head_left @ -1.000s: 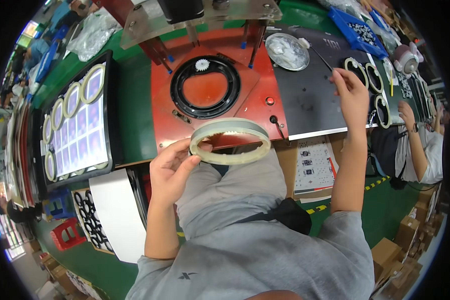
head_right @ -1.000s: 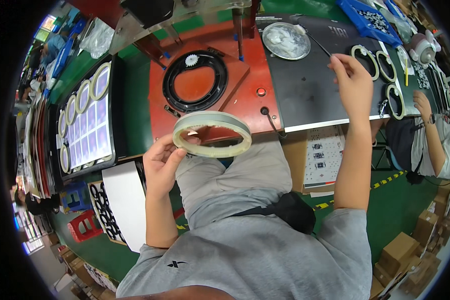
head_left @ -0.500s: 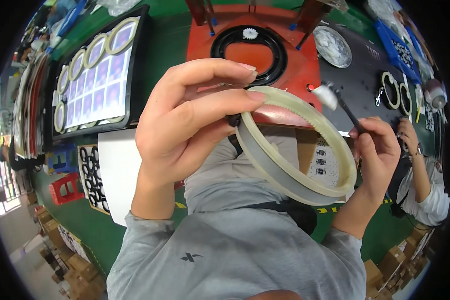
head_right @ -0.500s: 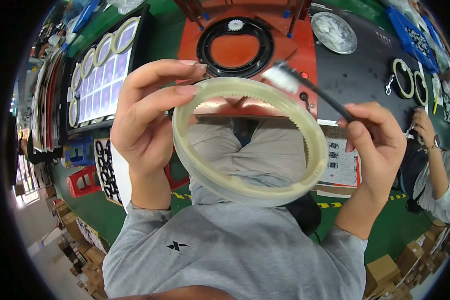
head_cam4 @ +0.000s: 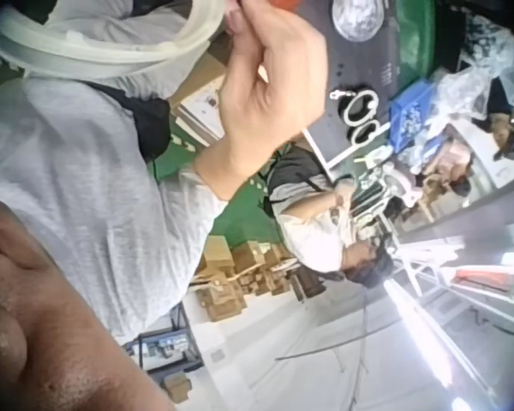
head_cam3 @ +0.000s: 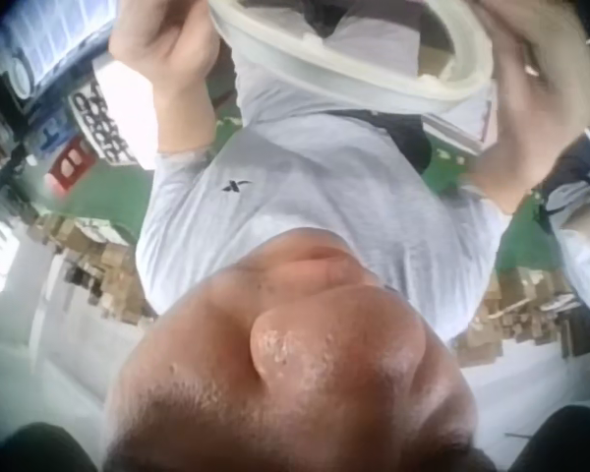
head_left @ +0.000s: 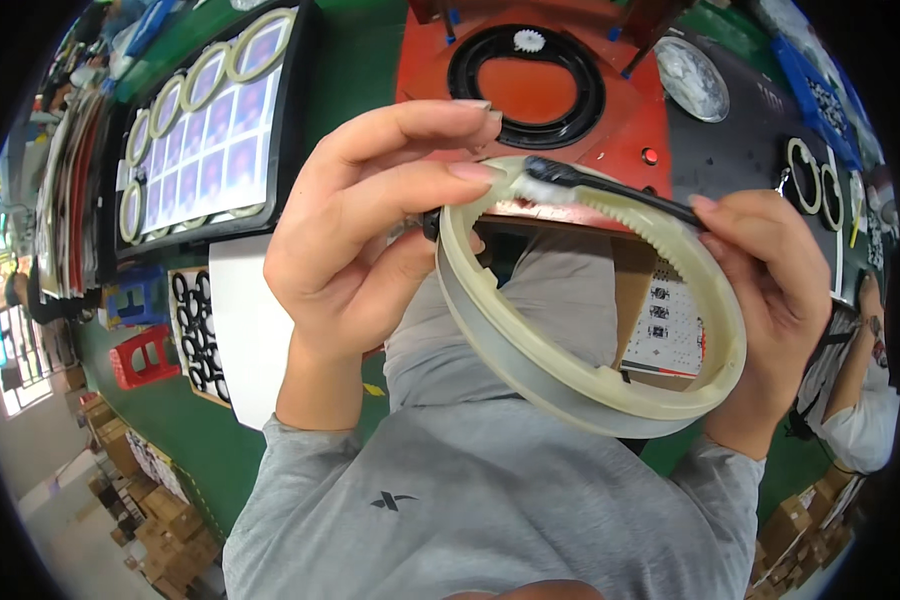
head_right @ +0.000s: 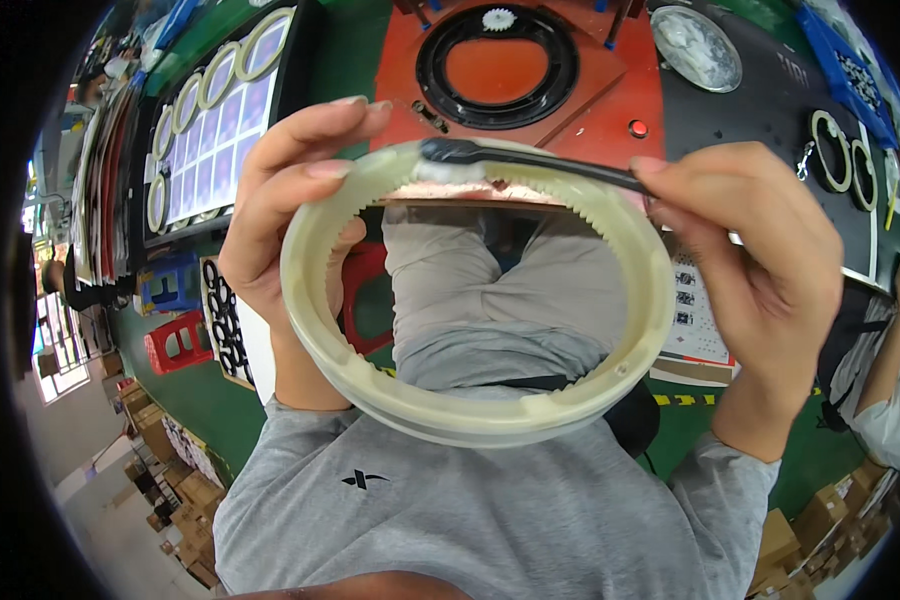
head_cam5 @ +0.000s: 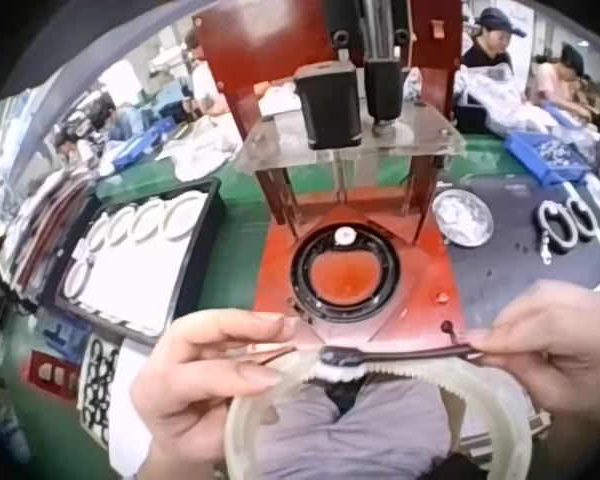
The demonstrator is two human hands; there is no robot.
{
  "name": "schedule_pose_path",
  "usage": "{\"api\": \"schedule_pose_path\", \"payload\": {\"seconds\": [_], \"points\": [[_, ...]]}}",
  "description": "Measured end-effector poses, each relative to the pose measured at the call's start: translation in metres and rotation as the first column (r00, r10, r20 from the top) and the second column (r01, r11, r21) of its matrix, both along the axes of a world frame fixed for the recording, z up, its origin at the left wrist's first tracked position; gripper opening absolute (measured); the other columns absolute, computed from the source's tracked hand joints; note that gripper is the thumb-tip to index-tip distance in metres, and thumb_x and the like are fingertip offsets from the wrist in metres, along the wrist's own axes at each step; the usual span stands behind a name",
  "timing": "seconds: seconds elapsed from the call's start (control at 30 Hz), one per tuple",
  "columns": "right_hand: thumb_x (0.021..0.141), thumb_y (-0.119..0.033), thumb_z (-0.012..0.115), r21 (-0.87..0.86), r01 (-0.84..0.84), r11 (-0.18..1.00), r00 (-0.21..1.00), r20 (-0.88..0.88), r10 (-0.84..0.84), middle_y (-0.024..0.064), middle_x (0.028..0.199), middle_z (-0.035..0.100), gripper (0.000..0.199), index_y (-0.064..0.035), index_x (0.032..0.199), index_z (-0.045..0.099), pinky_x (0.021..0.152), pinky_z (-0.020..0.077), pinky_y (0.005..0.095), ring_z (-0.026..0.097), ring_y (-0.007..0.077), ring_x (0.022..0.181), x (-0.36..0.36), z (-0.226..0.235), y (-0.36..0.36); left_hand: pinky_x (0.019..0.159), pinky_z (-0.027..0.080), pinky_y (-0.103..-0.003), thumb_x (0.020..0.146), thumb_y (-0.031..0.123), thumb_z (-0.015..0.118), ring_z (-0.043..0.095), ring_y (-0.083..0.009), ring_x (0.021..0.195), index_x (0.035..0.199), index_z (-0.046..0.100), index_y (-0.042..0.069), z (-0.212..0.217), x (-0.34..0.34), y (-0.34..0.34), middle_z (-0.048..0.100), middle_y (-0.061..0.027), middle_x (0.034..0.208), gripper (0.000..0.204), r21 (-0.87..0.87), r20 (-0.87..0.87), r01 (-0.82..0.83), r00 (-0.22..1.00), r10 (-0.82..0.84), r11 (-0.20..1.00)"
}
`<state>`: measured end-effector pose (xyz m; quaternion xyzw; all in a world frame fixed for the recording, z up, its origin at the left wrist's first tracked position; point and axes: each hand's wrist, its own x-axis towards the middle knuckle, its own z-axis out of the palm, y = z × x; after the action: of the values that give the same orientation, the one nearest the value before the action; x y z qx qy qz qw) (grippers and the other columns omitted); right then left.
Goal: Apply lubricant to a ring gear using a brush and place it into an assembly fixture on a workbench.
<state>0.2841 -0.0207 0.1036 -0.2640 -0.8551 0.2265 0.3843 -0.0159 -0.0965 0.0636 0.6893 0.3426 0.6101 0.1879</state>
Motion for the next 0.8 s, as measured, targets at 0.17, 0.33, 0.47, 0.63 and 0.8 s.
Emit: {"api": "schedule_pose_path", "payload": {"seconds": [0.17, 0.33, 0.47, 0.63, 0.8], "points": [[0.08, 0.016, 0.069, 0.116, 0.101, 0.988, 0.887, 0.44, -0.142, 0.0146, 0.095, 0.066, 0.029, 0.0082, 0.107, 0.073, 0.071, 0.0513, 0.03, 0.063, 0.0213, 0.081, 0.02, 0.053, -0.025, 0.093, 0.061, -0.047, 0.082, -0.007, 0.074, 0.074, -0.0449, 0.108, 0.114, 0.067, -0.01, 0.014, -0.01, -0.004, 0.072, -0.0333, 0.113, 0.033, 0.013, -0.253, -0.003, 0.968, 0.006, 1.0], [0.082, 0.007, 0.072, -0.077, 0.009, 0.997, 0.871, 0.491, 0.03, 0.0138, 0.089, 0.066, 0.021, 0.0067, 0.103, 0.075, 0.067, 0.0507, 0.031, 0.063, 0.0215, 0.075, 0.032, 0.059, -0.018, 0.087, 0.063, -0.047, 0.072, -0.016, 0.067, 0.075, -0.0418, 0.098, 0.108, 0.066, -0.013, 0.016, 0.0, 0.0, 0.072, -0.0274, 0.105, 0.036, 0.163, -0.515, 0.094, 0.857, 0.004, 0.982], [0.084, -0.002, 0.074, -0.256, -0.056, 0.965, 0.849, 0.496, 0.181, 0.0131, 0.083, 0.067, 0.016, 0.0052, 0.099, 0.076, 0.063, 0.0502, 0.032, 0.064, 0.0218, 0.069, 0.042, 0.062, -0.003, 0.083, 0.064, -0.039, 0.073, 0.001, 0.079, 0.075, -0.0331, 0.098, 0.108, 0.072, -0.007, 0.028, 0.017, -0.001, 0.073, -0.0173, 0.105, 0.037, 0.167, -0.63, 0.182, 0.776, -0.037, 0.969], [0.087, -0.013, 0.077, -0.447, -0.189, 0.874, 0.802, 0.443, 0.4, 0.0121, 0.076, 0.068, 0.018, 0.0032, 0.093, 0.077, 0.058, 0.0494, 0.0332, 0.066, 0.0221, 0.062, 0.054, 0.065, 0.014, 0.079, 0.065, -0.039, 0.073, 0.003, 0.08, 0.074, -0.033, 0.094, 0.105, 0.074, -0.005, 0.02, 0.023, 0.005, 0.072, -0.016, 0.103, 0.034, 0.293, -0.684, 0.302, 0.729, -0.021, 0.907], [0.091, -0.003, 0.071, -0.669, -0.366, 0.647, 0.779, 0.161, 0.607, 0.0104, 0.079, 0.072, 0.013, 0.0054, 0.099, 0.077, 0.059, 0.0507, 0.0305, 0.066, 0.0163, 0.065, 0.055, 0.042, 0.045, 0.081, 0.065, -0.039, 0.076, 0.005, 0.08, 0.074, -0.0351, 0.098, 0.106, 0.074, -0.004, 0.028, 0.007, -0.002, 0.072, -0.0166, 0.104, 0.032, 0.262, -0.752, 0.266, 0.659, 0.023, 0.928]]}}
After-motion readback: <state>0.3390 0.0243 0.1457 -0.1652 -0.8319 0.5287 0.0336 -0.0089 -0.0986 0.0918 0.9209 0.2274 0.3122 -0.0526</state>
